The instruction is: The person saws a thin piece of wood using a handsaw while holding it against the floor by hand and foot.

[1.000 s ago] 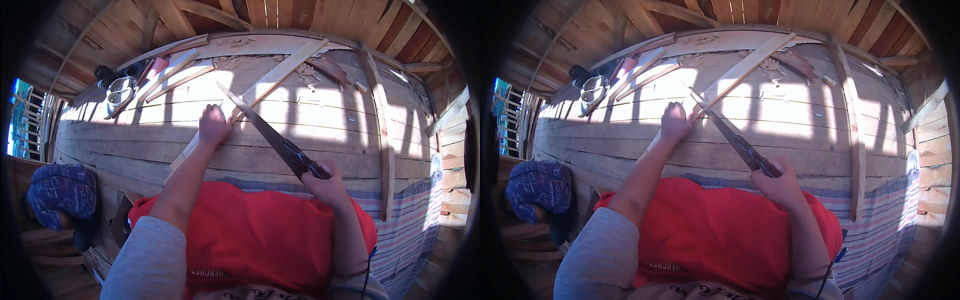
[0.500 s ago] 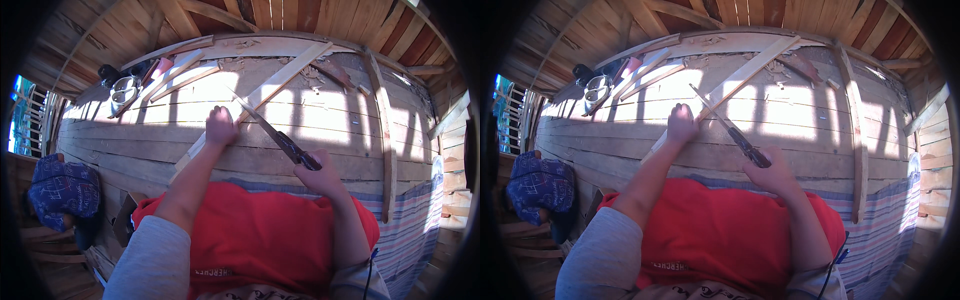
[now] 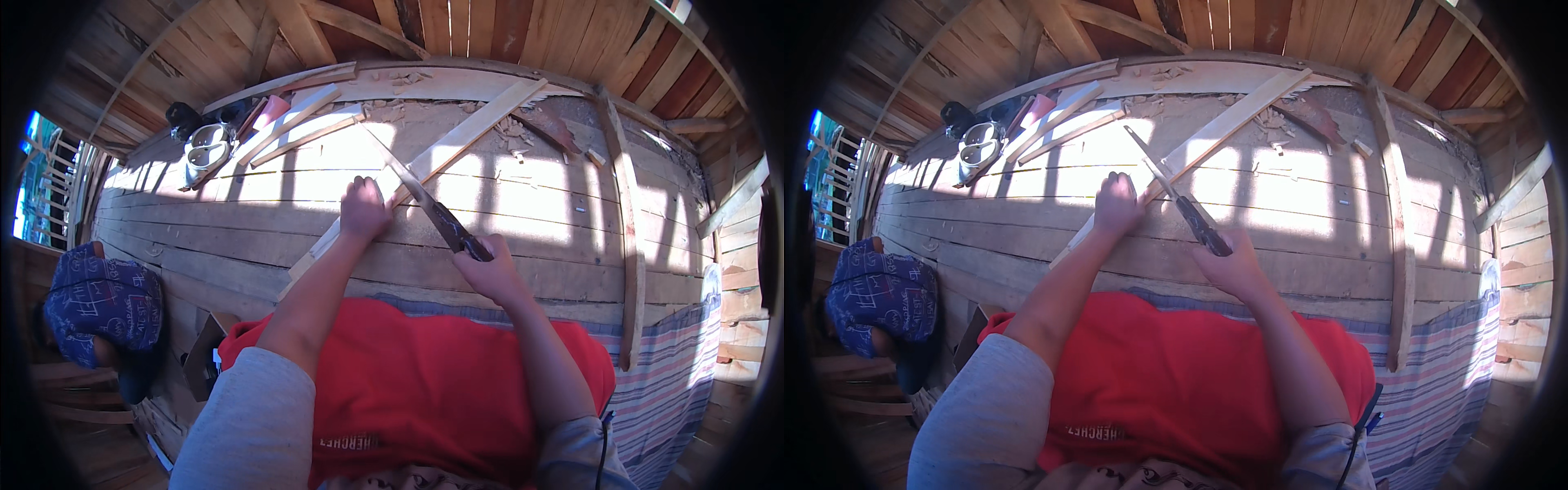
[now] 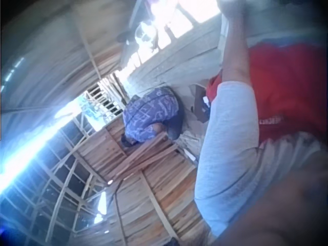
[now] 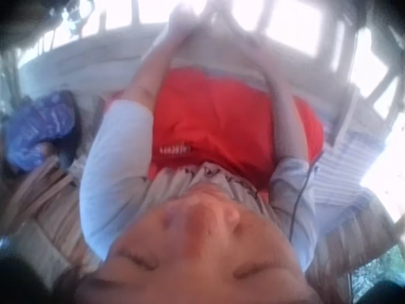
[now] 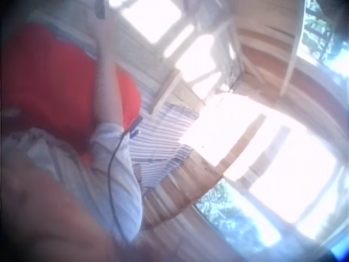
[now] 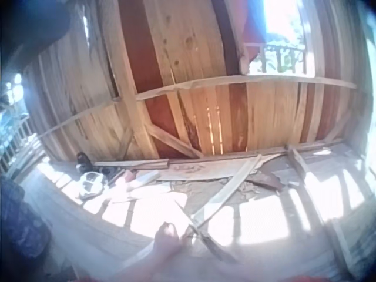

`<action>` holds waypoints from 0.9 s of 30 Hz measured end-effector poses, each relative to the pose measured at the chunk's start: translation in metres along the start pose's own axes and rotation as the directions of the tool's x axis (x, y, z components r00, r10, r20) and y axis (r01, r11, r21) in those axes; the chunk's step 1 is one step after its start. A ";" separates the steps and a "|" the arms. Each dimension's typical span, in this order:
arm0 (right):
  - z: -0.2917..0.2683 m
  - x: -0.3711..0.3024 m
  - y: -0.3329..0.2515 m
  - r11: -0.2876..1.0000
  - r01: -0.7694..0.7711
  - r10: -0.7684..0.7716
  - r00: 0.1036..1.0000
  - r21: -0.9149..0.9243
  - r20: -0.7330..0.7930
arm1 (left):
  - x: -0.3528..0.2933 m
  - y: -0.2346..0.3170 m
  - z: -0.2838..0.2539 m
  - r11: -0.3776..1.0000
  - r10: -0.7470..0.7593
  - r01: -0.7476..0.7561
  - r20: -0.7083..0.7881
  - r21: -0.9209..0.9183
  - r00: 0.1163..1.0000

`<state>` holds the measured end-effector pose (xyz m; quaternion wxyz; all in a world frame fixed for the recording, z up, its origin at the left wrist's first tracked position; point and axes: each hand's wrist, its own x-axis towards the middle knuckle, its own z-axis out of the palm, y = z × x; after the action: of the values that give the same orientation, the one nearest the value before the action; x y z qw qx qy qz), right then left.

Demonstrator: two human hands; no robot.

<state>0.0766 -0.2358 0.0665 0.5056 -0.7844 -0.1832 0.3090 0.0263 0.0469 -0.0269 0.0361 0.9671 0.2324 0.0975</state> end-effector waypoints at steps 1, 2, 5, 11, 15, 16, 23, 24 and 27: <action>-0.006 -0.010 0.005 1.000 -0.022 0.022 1.000 0.006 -0.009 | 0.002 0.001 0.001 1.000 -0.011 0.011 -0.004 0.005 1.000; -0.013 -0.025 0.004 0.995 -0.080 0.079 0.997 -0.053 -0.021 | -0.001 -0.002 0.001 0.999 -0.033 0.033 0.004 0.012 0.999; -0.043 -0.072 0.010 0.987 -0.151 0.151 0.989 -0.061 -0.002 | -0.005 -0.004 0.002 0.998 -0.050 0.050 -0.004 0.033 0.999; -0.016 -0.037 -0.012 0.977 -0.212 0.215 0.973 0.037 -0.082 | -0.006 0.004 0.002 0.999 0.051 -0.050 -0.079 0.022 0.996; -0.011 0.014 -0.025 0.998 -0.044 0.044 0.999 -0.043 0.008 | 0.009 -0.011 0.013 0.998 -0.052 0.050 -0.047 -0.038 0.998; -0.012 0.015 -0.022 0.997 -0.082 0.082 0.997 -0.009 0.006 | 0.008 -0.007 0.009 0.997 -0.073 0.072 -0.032 -0.038 0.997; -0.042 -0.061 -0.009 0.984 -0.165 0.166 0.986 -0.062 0.008 | -0.002 -0.007 0.006 0.997 -0.070 0.069 0.037 0.039 0.997; -0.052 -0.076 0.005 0.986 -0.162 0.161 0.986 -0.032 -0.037 | -0.002 -0.006 0.007 0.997 -0.063 0.062 0.035 0.040 0.997; -0.071 -0.070 0.004 0.993 -0.112 0.113 0.992 -0.019 0.049 | 0.004 -0.007 0.002 0.996 -0.061 0.060 0.019 0.060 0.998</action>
<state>0.0721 -0.3285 0.1050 0.4764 -0.7896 -0.1535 0.3550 0.0266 0.0551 -0.0287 0.0128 0.9612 0.2640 0.0792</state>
